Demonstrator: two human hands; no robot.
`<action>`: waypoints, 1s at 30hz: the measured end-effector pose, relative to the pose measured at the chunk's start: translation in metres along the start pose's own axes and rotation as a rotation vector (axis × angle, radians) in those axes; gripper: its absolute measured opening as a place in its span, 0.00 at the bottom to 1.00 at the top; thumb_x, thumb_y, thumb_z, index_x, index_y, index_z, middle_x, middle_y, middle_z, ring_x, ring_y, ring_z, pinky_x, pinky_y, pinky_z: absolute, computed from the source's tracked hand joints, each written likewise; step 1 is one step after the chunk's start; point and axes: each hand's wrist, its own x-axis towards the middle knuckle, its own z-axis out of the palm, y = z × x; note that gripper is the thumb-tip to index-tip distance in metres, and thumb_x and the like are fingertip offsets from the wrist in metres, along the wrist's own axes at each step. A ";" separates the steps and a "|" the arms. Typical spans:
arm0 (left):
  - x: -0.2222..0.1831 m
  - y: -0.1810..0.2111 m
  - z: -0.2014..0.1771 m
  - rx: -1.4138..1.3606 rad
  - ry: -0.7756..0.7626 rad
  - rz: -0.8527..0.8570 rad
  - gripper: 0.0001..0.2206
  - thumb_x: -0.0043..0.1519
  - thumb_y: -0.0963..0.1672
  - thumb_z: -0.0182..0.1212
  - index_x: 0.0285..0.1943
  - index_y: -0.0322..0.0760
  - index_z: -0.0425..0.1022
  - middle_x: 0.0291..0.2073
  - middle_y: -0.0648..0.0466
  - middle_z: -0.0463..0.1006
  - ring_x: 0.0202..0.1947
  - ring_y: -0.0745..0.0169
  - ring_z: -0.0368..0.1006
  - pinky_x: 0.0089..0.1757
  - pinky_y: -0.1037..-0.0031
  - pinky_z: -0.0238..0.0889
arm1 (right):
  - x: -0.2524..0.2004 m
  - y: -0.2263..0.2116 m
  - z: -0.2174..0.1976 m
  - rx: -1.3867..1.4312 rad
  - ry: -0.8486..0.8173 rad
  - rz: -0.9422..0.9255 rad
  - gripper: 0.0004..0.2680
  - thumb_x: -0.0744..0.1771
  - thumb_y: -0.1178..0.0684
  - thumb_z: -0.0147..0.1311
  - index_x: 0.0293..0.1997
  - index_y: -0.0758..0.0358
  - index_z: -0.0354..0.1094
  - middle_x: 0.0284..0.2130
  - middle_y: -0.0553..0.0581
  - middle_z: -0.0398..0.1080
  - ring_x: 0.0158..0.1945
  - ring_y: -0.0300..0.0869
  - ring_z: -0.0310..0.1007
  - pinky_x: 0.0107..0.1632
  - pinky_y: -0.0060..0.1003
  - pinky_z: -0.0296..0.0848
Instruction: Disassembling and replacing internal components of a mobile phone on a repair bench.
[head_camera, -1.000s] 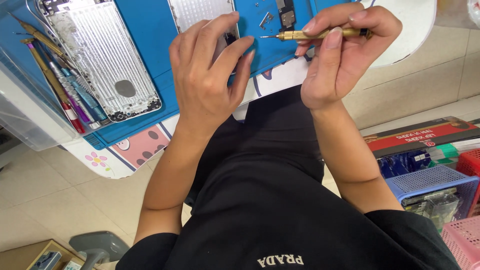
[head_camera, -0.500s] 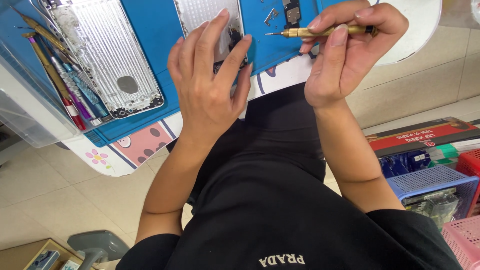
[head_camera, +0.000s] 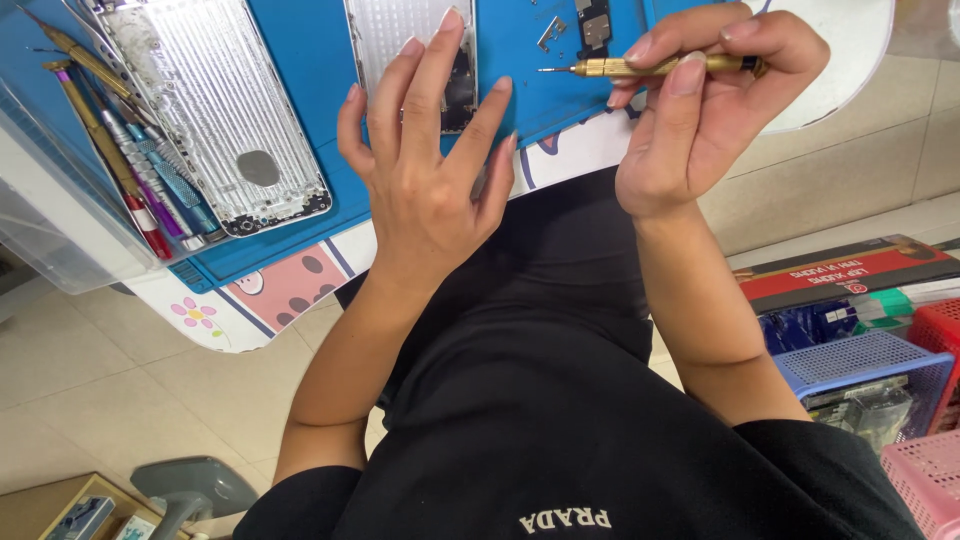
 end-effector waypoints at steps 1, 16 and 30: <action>0.002 0.002 -0.002 -0.026 -0.023 -0.015 0.15 0.66 0.46 0.70 0.60 0.42 0.83 0.70 0.42 0.62 0.70 0.43 0.56 0.64 0.48 0.35 | -0.001 -0.001 0.001 0.000 -0.003 0.000 0.07 0.75 0.60 0.39 0.58 0.58 0.47 0.39 0.66 0.68 0.30 0.41 0.65 0.29 0.29 0.69; 0.005 0.003 0.000 -0.038 -0.019 -0.032 0.16 0.63 0.45 0.70 0.61 0.50 0.83 0.71 0.45 0.60 0.70 0.47 0.54 0.64 0.50 0.35 | -0.001 0.002 0.000 -0.012 0.010 0.010 0.08 0.75 0.60 0.40 0.59 0.57 0.47 0.40 0.66 0.68 0.30 0.41 0.66 0.28 0.29 0.69; 0.006 -0.002 -0.010 -0.160 0.123 -0.029 0.19 0.60 0.44 0.72 0.61 0.43 0.80 0.65 0.46 0.67 0.64 0.49 0.61 0.62 0.60 0.44 | -0.005 -0.003 0.001 -0.012 0.022 0.047 0.08 0.75 0.57 0.41 0.60 0.56 0.46 0.40 0.66 0.68 0.28 0.40 0.64 0.26 0.29 0.68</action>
